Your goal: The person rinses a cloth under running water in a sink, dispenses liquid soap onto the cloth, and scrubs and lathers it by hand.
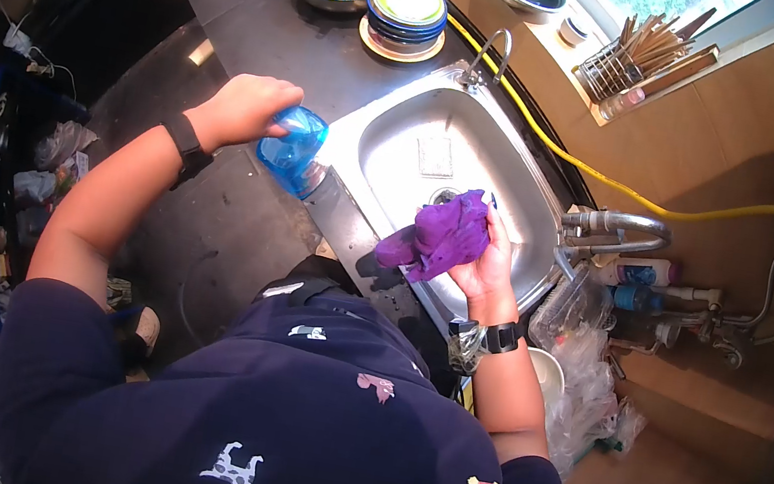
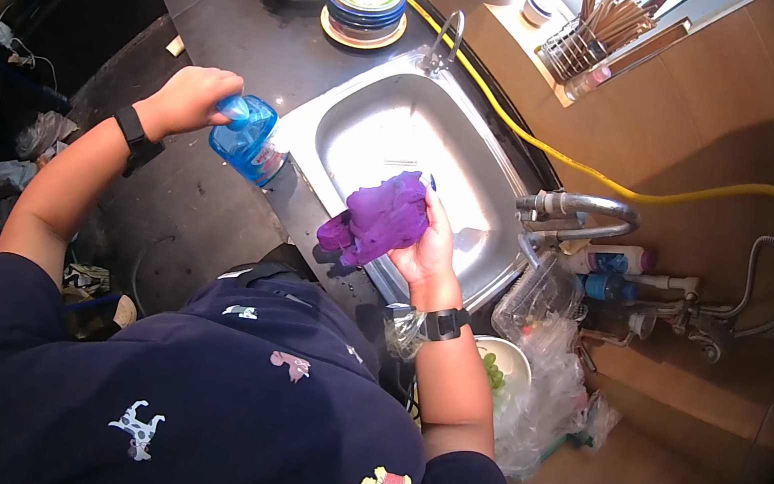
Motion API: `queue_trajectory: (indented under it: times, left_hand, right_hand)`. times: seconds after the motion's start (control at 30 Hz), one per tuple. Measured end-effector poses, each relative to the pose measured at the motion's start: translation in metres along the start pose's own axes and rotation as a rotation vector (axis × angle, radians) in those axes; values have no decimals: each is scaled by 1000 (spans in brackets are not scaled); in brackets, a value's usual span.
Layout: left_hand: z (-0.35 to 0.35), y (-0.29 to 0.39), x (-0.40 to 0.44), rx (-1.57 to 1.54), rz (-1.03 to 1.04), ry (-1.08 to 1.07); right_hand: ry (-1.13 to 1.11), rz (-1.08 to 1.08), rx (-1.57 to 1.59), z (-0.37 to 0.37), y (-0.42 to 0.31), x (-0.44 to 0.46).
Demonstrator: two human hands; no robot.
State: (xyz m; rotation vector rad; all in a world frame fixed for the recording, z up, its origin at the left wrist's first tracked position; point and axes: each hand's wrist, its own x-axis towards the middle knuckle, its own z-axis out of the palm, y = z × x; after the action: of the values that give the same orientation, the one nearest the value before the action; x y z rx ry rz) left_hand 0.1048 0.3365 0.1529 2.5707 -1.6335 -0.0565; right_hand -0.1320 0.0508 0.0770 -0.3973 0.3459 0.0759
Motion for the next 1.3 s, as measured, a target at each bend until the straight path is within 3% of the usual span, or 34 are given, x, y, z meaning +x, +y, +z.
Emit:
queue_trajectory:
  times: [0.27,0.37,0.4,0.5,0.57,0.63,0.77,0.83,0.87,0.97,1.03,1.07,1.1,1.17,1.23,1.3]
  left_hand:
    - [12,-9,-17,-131,-54,-20]
    - [8,-2,-22,-152,-10,119]
    - [-6,1,-23,-167,-68,10]
    - [-38,24,-31,-67,153,363]
    - [-46,49,-33,-213,250,365]
    - [-47,87,-17,-525,44,167]
    - [-2,120,21,-1191,22,74]
    - [-2,127,35,-1409,-182,45]
    - [-7,128,38,-1476,-110,123]
    - [-5,123,44,-1436,-20,17]
    - [-44,123,44,-1317,-164,-256]
    - [-24,114,48,-1351,-10,-98]
    - [-24,111,51,-1567,-6,-179]
    - [-28,117,55,-1834,-43,-130]
    - [-49,129,61,-1900,-12,-111]
    - [-57,133,69,-1929,28,-110]
  right_hand:
    - [-87,78,69,14,8,11]
    - [-63,76,57,17,11,15]
    - [-80,91,54,19,11,15]
    - [-141,116,38,37,5,12]
    - [-180,122,14,60,2,5]
    - [-193,70,-55,88,-1,-4]
    - [-197,-46,-256,119,-6,-16]
    - [-153,-149,-347,125,-9,-26]
    - [-99,-196,-406,123,-13,-30]
    - [-35,-242,-686,96,-27,-33]
    - [-8,-247,-690,85,-37,-36]
    - [-1,-229,-693,82,-44,-40]
    - [5,-211,-698,79,-52,-44]
    - [-10,-229,-825,74,-59,-53]
    - [-64,-164,-919,73,-65,-62]
    - [-86,-234,-1099,67,-64,-62]
